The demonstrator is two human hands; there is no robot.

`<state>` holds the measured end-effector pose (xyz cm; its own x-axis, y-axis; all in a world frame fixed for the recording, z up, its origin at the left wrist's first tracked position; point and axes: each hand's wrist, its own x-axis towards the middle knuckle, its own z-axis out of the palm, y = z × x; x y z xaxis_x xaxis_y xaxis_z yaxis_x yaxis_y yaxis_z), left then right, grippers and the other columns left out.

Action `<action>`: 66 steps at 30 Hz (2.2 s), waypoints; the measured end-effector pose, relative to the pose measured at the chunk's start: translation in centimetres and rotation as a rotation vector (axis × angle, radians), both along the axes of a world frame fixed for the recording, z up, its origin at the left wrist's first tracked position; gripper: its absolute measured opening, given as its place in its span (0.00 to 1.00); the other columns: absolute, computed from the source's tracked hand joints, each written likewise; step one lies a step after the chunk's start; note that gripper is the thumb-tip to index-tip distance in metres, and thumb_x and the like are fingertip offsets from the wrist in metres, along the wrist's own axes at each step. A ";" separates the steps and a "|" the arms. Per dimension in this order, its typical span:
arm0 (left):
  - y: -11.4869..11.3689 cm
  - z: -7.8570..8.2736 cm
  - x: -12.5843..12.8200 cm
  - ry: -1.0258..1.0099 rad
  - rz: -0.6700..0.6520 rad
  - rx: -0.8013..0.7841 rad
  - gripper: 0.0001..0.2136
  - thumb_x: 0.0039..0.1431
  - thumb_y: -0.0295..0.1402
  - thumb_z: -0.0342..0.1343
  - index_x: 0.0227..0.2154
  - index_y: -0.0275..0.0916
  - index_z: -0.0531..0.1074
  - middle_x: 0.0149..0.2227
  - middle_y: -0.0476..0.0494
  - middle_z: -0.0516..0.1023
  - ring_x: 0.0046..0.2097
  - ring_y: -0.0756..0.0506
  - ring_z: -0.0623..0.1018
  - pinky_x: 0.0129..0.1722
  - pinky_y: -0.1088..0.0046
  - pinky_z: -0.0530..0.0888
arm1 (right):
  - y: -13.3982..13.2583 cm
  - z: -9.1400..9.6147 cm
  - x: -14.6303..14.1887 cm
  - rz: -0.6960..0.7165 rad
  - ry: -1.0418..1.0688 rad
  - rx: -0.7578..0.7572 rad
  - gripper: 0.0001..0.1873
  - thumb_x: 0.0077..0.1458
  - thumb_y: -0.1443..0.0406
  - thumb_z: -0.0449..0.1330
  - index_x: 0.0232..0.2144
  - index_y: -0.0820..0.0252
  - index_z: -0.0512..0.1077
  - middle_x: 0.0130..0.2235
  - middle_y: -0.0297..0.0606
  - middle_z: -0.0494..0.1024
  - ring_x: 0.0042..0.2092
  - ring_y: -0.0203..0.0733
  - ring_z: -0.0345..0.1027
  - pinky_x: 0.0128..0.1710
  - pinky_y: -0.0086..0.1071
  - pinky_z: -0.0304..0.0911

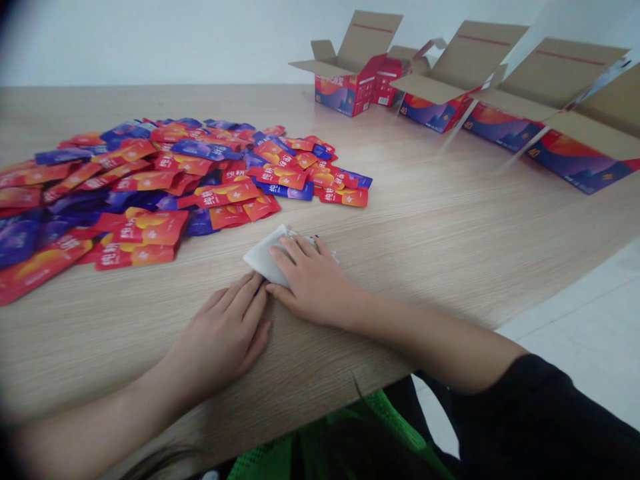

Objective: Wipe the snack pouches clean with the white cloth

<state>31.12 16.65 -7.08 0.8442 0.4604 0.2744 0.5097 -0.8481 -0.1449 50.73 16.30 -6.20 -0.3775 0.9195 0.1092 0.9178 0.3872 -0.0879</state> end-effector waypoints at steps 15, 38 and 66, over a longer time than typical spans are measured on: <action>0.0 0.0 -0.1 -0.001 -0.003 -0.034 0.19 0.61 0.30 0.46 0.47 0.21 0.74 0.50 0.20 0.76 0.53 0.29 0.76 0.48 0.53 0.77 | -0.4 0.0 -0.6 0.018 -0.002 -0.013 0.31 0.67 0.53 0.46 0.64 0.65 0.59 0.66 0.54 0.59 0.67 0.59 0.48 0.64 0.56 0.46; 0.0 -0.1 -0.1 0.020 0.004 -0.004 0.22 0.61 0.31 0.47 0.52 0.18 0.71 0.53 0.18 0.74 0.54 0.29 0.76 0.49 0.52 0.77 | 0.2 0.4 1.0 -0.167 -0.021 -0.054 0.33 0.67 0.52 0.45 0.66 0.67 0.57 0.68 0.54 0.57 0.67 0.61 0.50 0.63 0.57 0.50; 0.0 0.1 0.0 -0.013 0.002 -0.025 0.18 0.60 0.30 0.47 0.45 0.22 0.75 0.48 0.22 0.78 0.52 0.30 0.78 0.47 0.53 0.78 | -0.8 -0.1 -1.0 0.004 -0.010 -0.009 0.31 0.66 0.54 0.46 0.65 0.66 0.58 0.67 0.54 0.57 0.67 0.61 0.47 0.63 0.58 0.48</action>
